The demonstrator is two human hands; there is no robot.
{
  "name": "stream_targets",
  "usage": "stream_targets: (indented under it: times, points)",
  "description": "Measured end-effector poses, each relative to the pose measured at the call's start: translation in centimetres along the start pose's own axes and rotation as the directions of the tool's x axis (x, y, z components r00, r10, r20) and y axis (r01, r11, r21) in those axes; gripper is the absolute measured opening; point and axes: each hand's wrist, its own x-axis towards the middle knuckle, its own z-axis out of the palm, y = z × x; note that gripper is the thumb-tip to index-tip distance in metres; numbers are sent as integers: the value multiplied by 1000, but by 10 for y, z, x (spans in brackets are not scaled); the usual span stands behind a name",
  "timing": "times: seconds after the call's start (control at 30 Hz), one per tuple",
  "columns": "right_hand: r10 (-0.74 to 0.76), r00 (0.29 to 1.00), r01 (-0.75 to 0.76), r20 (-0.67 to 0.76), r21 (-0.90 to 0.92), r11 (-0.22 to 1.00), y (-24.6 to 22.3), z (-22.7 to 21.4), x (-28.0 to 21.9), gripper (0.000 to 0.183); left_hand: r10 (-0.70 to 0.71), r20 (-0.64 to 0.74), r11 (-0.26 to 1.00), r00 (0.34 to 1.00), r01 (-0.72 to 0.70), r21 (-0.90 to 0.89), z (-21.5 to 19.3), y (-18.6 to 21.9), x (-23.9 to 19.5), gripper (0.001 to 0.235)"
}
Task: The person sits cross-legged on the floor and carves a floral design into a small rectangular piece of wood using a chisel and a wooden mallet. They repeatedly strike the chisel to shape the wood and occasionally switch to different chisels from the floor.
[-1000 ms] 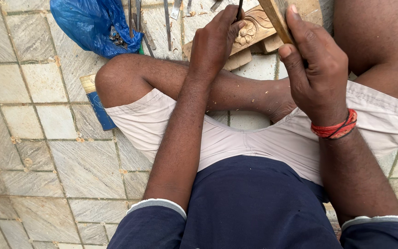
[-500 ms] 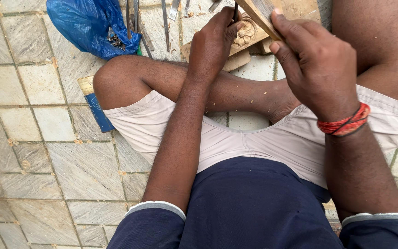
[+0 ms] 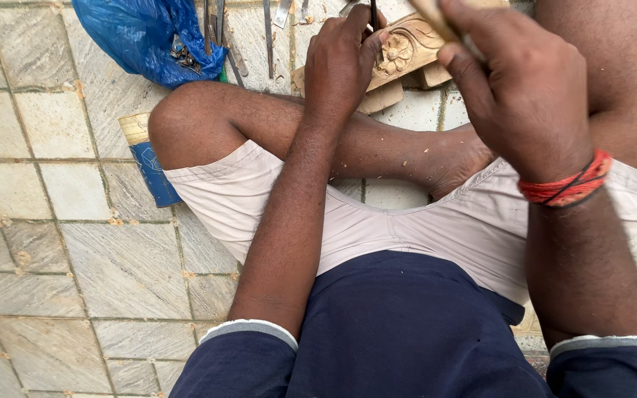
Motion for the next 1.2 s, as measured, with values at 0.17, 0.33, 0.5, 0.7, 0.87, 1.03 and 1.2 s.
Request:
stream_targets:
  times: [0.17, 0.33, 0.5, 0.7, 0.87, 1.03, 1.2]
  points:
    - [-128, 990, 124, -58, -68, 990, 3, -4, 2, 28, -55, 47, 997, 997, 57, -52, 2, 0, 0, 24]
    - [-78, 994, 87, -82, 105, 991, 4, 1, 0, 26, -9, -17, 1000, 1000, 8, -15, 1, -1, 0, 26]
    - [-109, 987, 126, -118, 148, 981, 4, 2, -4, 27, 23, -22, 999, 999, -24, -32, 0, 0, 0, 22]
    - [-110, 990, 113, -92, 24, 993, 3, 5, -2, 25, 120, -74, 992, 990, -118, 32, -3, 6, -2, 23]
    - [-130, 988, 125, -80, -58, 990, 0, -1, 3, 25, 75, -14, 997, 997, -75, 27, -5, 9, -3, 25]
    - [-119, 992, 115, -38, -92, 989, -6, -3, 4, 28, 53, -23, 999, 998, -53, -9, -4, 6, -3, 27]
    - [-100, 992, 95, -74, -68, 993, -5, -3, 11, 22, 27, -24, 1000, 999, -28, -13, -3, 5, -3, 24]
